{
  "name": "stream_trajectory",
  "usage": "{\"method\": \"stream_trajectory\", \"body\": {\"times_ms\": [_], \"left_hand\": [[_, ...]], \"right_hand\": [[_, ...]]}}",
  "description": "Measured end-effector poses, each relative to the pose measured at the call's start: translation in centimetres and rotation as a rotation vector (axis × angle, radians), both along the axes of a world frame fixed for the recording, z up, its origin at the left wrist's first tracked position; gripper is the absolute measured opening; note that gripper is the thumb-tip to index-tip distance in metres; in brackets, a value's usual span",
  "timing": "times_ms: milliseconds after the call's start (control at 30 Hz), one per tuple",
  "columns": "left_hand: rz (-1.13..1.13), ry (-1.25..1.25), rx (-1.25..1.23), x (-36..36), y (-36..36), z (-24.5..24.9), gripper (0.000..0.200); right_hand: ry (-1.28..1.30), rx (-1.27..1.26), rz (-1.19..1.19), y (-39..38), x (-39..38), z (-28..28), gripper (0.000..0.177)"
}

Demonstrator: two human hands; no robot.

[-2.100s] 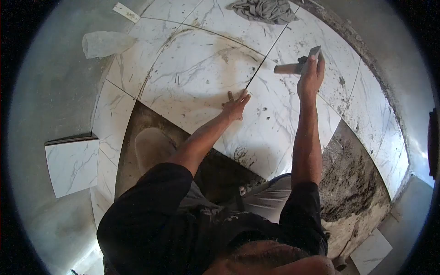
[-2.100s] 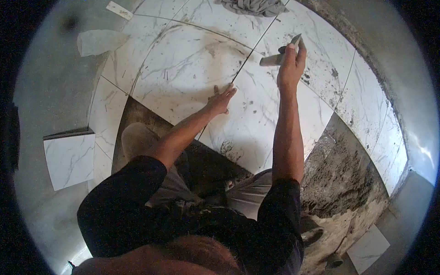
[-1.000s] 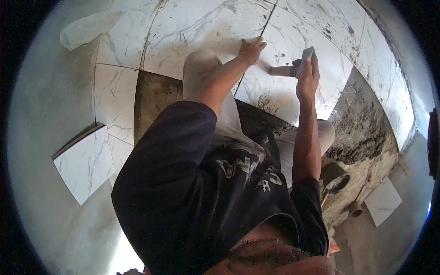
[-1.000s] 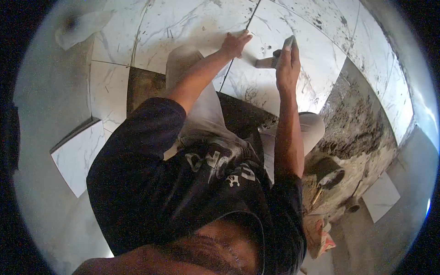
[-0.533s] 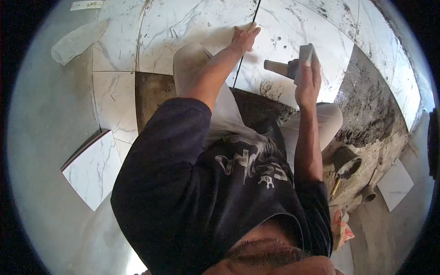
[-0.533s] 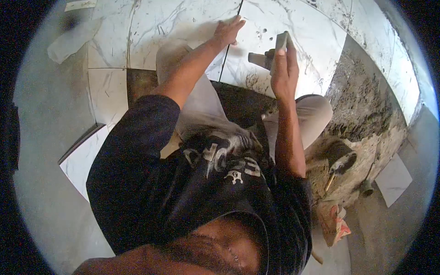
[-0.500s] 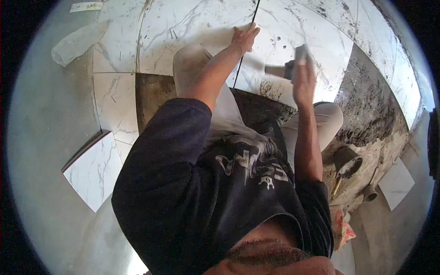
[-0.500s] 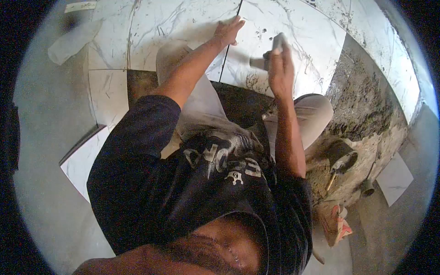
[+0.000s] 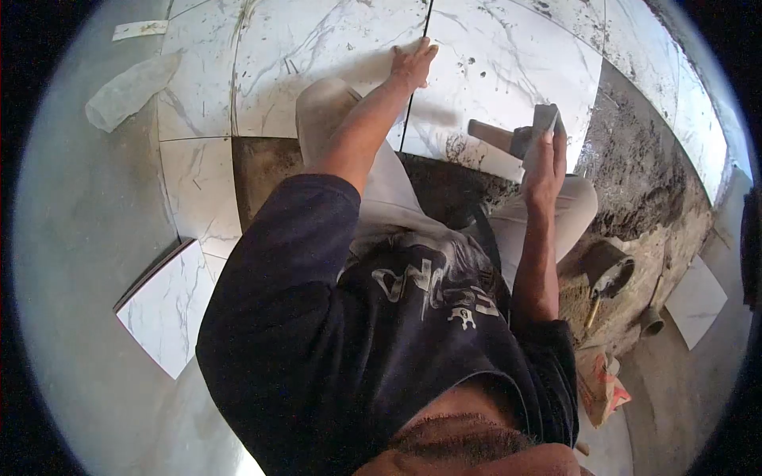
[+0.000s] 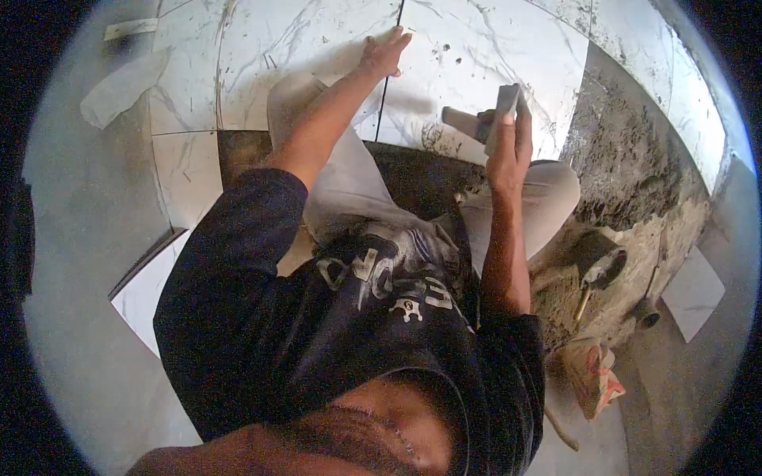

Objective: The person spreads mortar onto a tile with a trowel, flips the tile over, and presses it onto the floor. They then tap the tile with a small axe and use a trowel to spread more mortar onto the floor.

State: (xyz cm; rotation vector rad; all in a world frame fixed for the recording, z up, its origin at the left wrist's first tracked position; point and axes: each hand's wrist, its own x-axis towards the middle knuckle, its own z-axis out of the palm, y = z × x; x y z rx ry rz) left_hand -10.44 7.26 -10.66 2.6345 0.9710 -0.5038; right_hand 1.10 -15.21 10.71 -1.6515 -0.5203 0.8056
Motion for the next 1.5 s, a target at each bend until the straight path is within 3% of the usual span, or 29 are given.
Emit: {"method": "stream_trajectory", "body": {"times_ms": [100,200,300,433,533,633,733,767,800,900,967,1000,1167,1233,1333,1400,1500], "left_hand": [[-0.035,-0.036,0.039,0.4,0.2,-0.7,0.097],[-0.054,-0.058,0.056,-0.1,0.0,-0.7,0.097],[0.029,-0.033,0.0,-0.2,-0.2,-0.6,0.096],[0.162,-0.1,-0.027,-0.8,-0.3,-1.2,0.095],[0.176,-0.162,0.006,-0.6,-0.4,-2.1,0.093],[0.201,-0.116,0.015,-0.5,-1.0,-0.2,0.091],[0.217,-0.062,0.034,0.0,-0.8,-0.7,0.087],[0.234,-0.035,-0.012,0.0,-1.0,0.3,0.088],[0.252,-0.009,-0.058,0.1,-1.0,0.8,0.088],[0.286,-0.039,-0.11,-0.2,-0.9,0.1,0.088],[0.297,-0.037,-0.115,-0.3,-0.8,-0.5,0.09],[0.305,-0.042,-0.12,-0.5,-0.9,-1.0,0.091],[0.264,-0.119,-0.087,-0.9,0.0,-4.8,0.091],[0.193,-0.223,-0.049,-1.2,0.2,-6.3,0.098],[0.251,-0.061,-0.135,-0.7,-0.7,-0.3,0.1],[0.264,-0.106,-0.148,-0.8,-0.8,-1.3,0.094],[0.211,-0.183,-0.104,-1.0,-0.3,-2.0,0.097]], "right_hand": [[-0.114,-0.153,0.021,-1.2,1.5,-2.9,0.06],[-0.002,-0.174,0.053,-1.4,2.5,-2.6,0.059],[-0.023,-0.271,0.228,-1.6,2.8,-1.1,0.055],[0.014,-0.284,0.235,-1.9,2.9,-1.3,0.055],[-0.003,-0.267,0.086,-2.2,3.2,-1.2,0.054],[-0.25,-0.197,-0.026,-3.0,2.3,2.3,0.053],[-0.244,-0.236,-0.034,-3.5,2.1,2.0,0.053],[0.035,-0.419,-0.07,-5.2,3.4,-1.8,0.055],[-0.163,-0.285,-0.036,-4.2,2.6,-2.5,0.053],[-0.084,-0.39,-0.025,-4.2,2.9,0.0,0.051],[0.008,-0.206,-0.06,-4.3,2.1,1.5,0.049],[-0.111,-0.104,-0.095,-4.1,1.7,1.5,0.049],[-0.08,-0.355,-0.019,-2.8,2.4,-0.5,0.05],[-0.106,-0.253,-0.052,-2.3,2.0,0.4,0.051],[-0.164,-0.082,-0.108,-0.4,1.2,0.2,0.051],[-0.135,-0.285,-0.029,0.9,1.5,-0.8,0.051],[-0.199,-0.178,-0.033,2.1,1.7,0.4,0.052]]}}
